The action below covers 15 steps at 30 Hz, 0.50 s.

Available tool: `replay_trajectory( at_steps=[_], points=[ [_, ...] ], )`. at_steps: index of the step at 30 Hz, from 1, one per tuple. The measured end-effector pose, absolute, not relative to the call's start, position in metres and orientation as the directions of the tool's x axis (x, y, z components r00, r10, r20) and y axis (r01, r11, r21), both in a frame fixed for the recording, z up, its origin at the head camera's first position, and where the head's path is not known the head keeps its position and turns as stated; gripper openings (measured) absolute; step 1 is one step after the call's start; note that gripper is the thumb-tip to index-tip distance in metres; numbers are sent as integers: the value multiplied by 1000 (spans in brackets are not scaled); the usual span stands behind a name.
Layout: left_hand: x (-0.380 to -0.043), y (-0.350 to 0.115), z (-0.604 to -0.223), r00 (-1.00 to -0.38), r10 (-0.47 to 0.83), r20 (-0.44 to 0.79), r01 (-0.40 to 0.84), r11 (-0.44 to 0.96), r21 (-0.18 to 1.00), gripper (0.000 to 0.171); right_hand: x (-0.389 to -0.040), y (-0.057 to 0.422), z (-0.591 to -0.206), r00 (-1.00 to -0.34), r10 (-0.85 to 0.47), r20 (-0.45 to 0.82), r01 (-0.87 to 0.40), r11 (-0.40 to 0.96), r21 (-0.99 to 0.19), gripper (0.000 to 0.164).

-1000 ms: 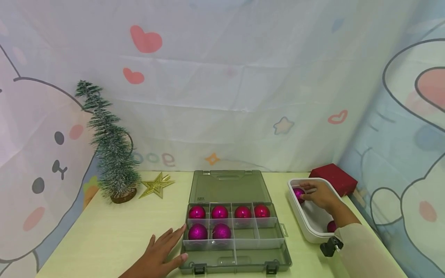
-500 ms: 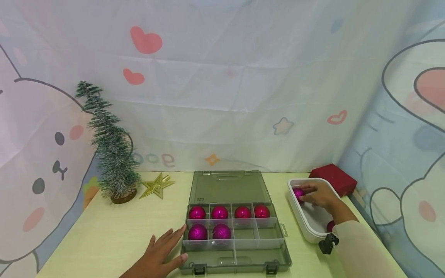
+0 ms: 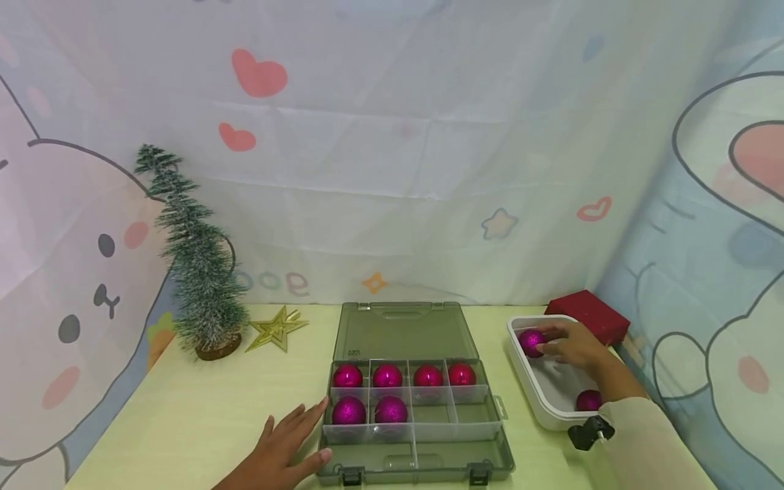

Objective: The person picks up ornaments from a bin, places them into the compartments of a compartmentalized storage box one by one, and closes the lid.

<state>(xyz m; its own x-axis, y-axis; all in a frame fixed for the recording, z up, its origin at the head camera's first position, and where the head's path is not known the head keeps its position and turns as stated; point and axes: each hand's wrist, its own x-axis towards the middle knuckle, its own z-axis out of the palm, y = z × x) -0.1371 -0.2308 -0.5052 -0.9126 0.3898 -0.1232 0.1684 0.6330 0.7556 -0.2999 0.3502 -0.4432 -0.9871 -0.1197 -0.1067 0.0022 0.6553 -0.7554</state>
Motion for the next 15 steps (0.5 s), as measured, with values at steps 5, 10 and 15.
replay_trajectory(
  at_steps=[5,10,15],
  points=[
    [-135,-230,-500,-913,387,-127,161,630,760,77,-291,358,-437,-991,-115,-70,-23,655,-756,53],
    [-135,-229,-501,-914,386,-127,162,633,757,78,-282,366,-432,-995,-86,-43,-21,630,-776,58],
    [-137,-229,-502,-913,385,-133,160,640,751,78,-271,367,-426,-998,-55,-5,-28,571,-820,62]
  ],
)
